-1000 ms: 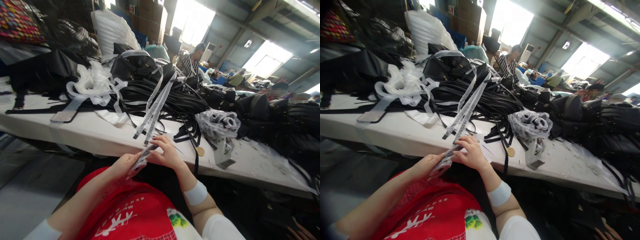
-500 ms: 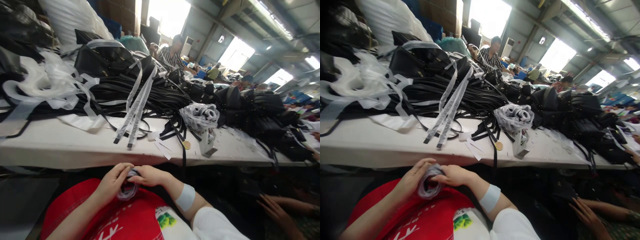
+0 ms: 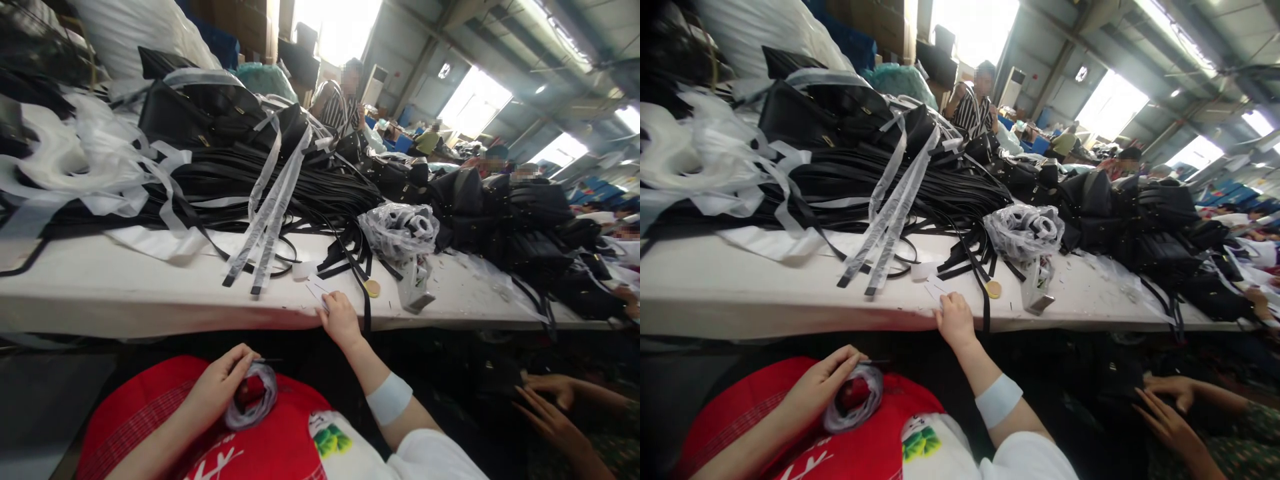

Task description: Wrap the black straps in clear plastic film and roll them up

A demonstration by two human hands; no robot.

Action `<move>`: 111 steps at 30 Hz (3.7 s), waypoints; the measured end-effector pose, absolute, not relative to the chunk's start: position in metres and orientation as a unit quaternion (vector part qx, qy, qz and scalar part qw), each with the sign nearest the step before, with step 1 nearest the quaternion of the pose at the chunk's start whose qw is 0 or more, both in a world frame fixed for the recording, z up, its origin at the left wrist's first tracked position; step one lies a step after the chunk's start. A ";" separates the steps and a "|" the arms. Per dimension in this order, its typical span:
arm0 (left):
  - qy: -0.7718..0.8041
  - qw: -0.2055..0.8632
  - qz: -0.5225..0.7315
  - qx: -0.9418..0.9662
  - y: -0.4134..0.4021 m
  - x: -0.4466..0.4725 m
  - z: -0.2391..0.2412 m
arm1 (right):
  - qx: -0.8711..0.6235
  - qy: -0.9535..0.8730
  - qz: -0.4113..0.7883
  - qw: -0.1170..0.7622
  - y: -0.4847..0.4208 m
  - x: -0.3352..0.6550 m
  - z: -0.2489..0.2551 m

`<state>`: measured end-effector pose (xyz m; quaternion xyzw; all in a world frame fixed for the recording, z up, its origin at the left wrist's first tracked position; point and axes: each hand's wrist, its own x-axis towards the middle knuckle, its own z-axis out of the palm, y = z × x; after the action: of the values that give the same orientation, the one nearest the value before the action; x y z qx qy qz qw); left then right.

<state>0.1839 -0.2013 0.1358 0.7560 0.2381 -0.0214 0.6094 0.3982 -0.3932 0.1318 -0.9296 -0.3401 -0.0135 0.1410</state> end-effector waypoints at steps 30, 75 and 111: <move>0.254 0.641 -0.053 0.723 -0.202 0.181 0.142 | -0.689 -0.496 0.366 0.380 -0.386 0.318 0.211; 0.281 0.666 -0.079 0.686 -0.199 0.178 0.133 | -0.769 -0.554 0.030 0.319 -0.367 0.281 0.177; 0.223 0.551 0.035 0.803 -0.214 0.176 0.150 | -0.664 -0.236 0.491 0.512 -0.333 0.309 0.109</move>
<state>0.1755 -0.2144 0.1495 0.8032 0.2235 0.0354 0.5511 0.3090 -0.3327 0.1091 -0.6638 -0.2361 0.4909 0.5124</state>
